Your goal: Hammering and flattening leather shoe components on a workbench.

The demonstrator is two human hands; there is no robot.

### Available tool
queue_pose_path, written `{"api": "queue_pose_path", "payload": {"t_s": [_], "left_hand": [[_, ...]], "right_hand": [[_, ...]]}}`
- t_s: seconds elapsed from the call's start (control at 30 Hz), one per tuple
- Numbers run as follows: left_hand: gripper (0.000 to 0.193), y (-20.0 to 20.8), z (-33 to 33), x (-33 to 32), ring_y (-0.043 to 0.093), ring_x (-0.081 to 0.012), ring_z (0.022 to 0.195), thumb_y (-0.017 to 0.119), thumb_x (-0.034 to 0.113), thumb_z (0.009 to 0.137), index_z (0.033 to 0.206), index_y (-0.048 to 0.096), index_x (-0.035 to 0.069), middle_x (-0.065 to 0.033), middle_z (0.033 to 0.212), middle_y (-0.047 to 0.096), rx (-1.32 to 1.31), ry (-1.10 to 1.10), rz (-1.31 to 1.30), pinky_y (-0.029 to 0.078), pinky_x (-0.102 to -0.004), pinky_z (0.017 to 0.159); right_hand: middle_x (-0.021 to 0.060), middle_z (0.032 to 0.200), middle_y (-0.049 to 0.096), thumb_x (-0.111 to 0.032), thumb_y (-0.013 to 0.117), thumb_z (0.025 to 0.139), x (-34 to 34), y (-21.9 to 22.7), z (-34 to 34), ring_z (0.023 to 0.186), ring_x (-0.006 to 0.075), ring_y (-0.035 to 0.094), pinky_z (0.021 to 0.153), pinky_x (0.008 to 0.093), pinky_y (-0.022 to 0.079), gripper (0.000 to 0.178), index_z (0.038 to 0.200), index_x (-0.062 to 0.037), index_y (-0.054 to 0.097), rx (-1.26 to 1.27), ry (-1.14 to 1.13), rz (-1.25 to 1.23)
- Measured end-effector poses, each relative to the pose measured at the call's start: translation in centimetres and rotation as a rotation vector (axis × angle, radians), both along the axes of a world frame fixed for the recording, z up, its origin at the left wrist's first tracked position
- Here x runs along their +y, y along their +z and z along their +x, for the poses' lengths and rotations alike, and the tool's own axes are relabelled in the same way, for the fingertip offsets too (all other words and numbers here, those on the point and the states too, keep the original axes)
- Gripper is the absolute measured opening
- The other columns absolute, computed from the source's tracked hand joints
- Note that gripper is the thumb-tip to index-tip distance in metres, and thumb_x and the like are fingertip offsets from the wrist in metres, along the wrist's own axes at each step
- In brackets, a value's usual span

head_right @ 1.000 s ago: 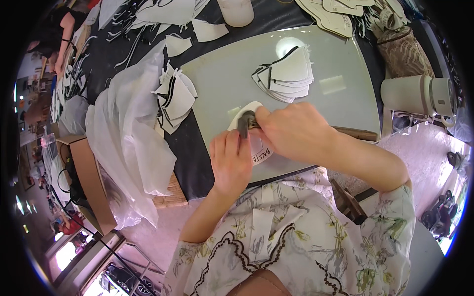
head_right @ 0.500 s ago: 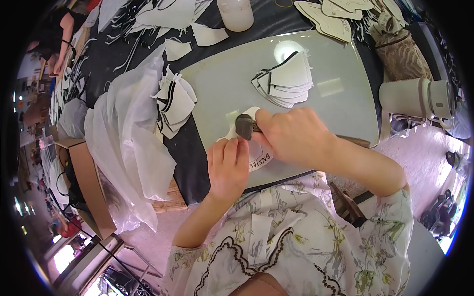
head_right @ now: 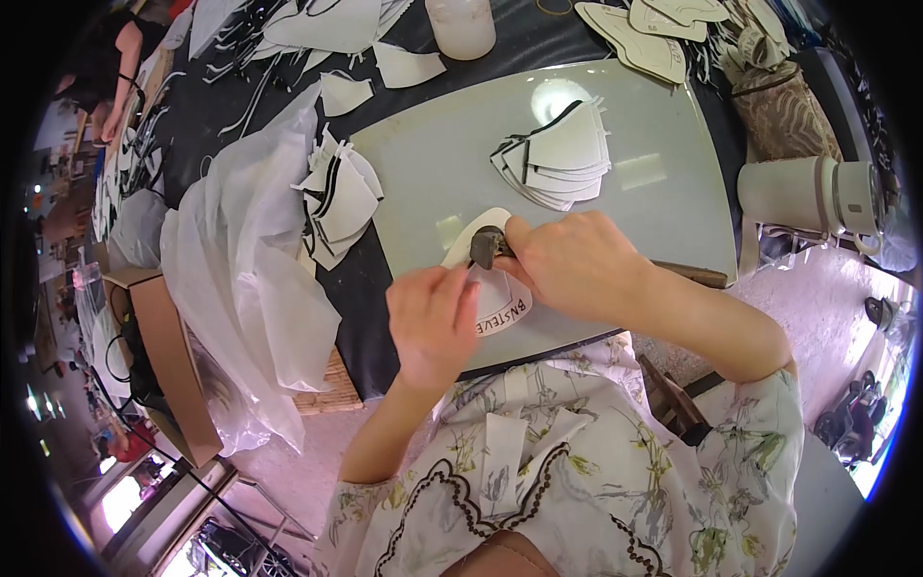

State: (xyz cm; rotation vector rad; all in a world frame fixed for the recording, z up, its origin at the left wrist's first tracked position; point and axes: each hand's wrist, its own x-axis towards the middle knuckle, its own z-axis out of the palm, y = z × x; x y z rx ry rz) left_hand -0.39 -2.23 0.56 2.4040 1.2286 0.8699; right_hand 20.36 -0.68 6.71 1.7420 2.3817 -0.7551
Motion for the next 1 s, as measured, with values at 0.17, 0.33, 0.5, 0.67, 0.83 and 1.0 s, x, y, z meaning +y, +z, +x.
{"api": "queue_pose_path", "payload": {"t_s": [0.17,0.33,0.5,0.67,0.83,1.0], "left_hand": [[0.018,-0.4,-0.7,-0.2,0.058,-0.0252,0.085,0.072,-0.001,0.076,0.094,0.069,-0.001,-0.0057,0.095,0.060,0.029,-0.061,0.067,0.046,-0.0373,0.075],[0.032,-0.3,-1.2,-0.5,0.056,-0.0272,0.095,0.063,0.007,0.076,0.105,0.067,-0.004,-0.0107,0.101,0.057,0.212,-0.169,0.176,0.047,-0.0408,0.086],[0.031,-0.4,-1.4,-0.4,0.057,-0.0268,0.095,0.063,0.008,0.076,0.104,0.067,-0.005,-0.0111,0.101,0.058,0.229,-0.202,0.205,0.047,-0.0409,0.086],[0.030,-0.4,-1.1,-0.1,0.057,-0.0263,0.093,0.064,0.006,0.076,0.103,0.067,-0.005,-0.0106,0.099,0.057,0.084,-0.124,0.108,0.047,-0.0404,0.084],[0.029,-1.1,-1.8,-0.2,0.058,-0.0252,0.091,0.064,0.006,0.076,0.102,0.067,-0.005,-0.0095,0.099,0.057,0.021,-0.121,0.089,0.047,-0.0403,0.082],[0.028,-0.8,-2.0,-0.1,0.058,-0.0243,0.091,0.063,0.007,0.078,0.103,0.068,-0.005,-0.0091,0.102,0.058,0.087,-0.199,0.128,0.048,-0.0407,0.083]], "right_hand": [[0.0124,0.054,0.059,-0.036,0.054,0.097,0.0,0.0,0.1,0.053,0.0335,0.063,0.048,0.0429,0.048,0.037,0.090,-0.0002,0.052,-0.002,-0.004,0.040],[0.0120,0.054,0.059,-0.036,0.054,0.098,-0.2,0.5,-0.4,0.052,0.0333,0.063,0.047,0.0427,0.048,0.036,0.088,-0.0009,0.051,0.096,-0.014,0.099],[0.0114,0.061,0.061,-0.028,0.062,0.091,0.1,0.9,-0.8,0.053,0.0345,0.062,0.049,0.0461,0.046,0.027,0.093,-0.0031,0.051,0.051,0.049,-0.020],[0.0111,0.056,0.059,-0.038,0.055,0.097,0.1,0.3,-0.6,0.052,0.0330,0.062,0.047,0.0427,0.047,0.039,0.085,-0.0012,0.053,0.028,0.095,0.012],[0.0116,0.056,0.059,-0.038,0.058,0.095,1.6,0.2,0.0,0.053,0.0333,0.062,0.049,0.0426,0.047,0.038,0.085,-0.0011,0.056,0.037,0.180,0.021],[0.0113,0.054,0.057,-0.031,0.064,0.088,4.4,0.7,0.4,0.053,0.0337,0.061,0.050,0.0438,0.046,0.028,0.087,-0.0049,0.054,0.081,0.434,-0.017]]}}
